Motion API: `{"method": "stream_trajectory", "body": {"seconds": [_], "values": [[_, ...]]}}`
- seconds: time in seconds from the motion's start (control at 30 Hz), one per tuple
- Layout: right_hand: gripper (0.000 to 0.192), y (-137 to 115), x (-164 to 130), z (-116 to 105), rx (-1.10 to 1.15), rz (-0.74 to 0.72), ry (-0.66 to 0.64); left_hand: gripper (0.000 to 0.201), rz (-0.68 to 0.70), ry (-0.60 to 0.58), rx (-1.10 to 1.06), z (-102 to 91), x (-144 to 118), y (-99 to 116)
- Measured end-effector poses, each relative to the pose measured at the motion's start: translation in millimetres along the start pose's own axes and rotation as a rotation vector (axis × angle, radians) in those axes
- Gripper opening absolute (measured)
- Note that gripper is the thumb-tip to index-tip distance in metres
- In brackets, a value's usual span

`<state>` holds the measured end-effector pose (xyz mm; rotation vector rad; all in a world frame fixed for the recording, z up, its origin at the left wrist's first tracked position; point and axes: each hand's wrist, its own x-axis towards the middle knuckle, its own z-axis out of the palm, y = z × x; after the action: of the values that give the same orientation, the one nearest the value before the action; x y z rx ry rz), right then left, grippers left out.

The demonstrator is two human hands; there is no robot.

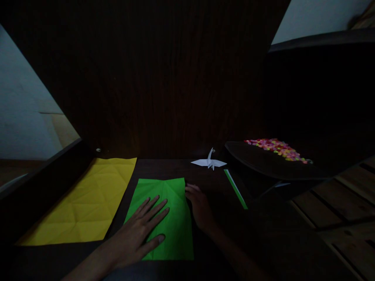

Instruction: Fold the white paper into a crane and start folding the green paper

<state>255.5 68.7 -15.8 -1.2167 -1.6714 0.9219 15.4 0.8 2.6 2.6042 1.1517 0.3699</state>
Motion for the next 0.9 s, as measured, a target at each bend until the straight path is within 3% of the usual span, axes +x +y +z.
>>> {"method": "stream_trajectory", "body": {"seconds": [0.13,0.23,0.33,0.47,0.63,0.9], "values": [[0.047,7,-2,-2,-0.317,-0.002,-0.091,0.07,-0.015,-0.011,0.034,3.5,-2,3],[0.063,10,-3,-3,-0.57,-0.123,-0.214,0.077,-0.044,-0.009,0.045,7.3,-2,5],[0.068,13,-3,-4,-0.72,-0.197,-0.256,0.084,-0.068,0.008,0.04,11.6,-3,5],[0.069,15,-3,-6,-0.782,-0.221,-0.288,0.098,-0.131,0.064,0.065,15.2,-3,1],[0.068,14,-2,-5,-0.777,-0.247,-0.298,0.102,-0.159,0.054,0.096,16.1,-3,-3],[0.054,1,-4,0,-0.746,-0.401,-0.358,0.126,-0.165,0.126,0.067,18.5,-2,-2]]}}
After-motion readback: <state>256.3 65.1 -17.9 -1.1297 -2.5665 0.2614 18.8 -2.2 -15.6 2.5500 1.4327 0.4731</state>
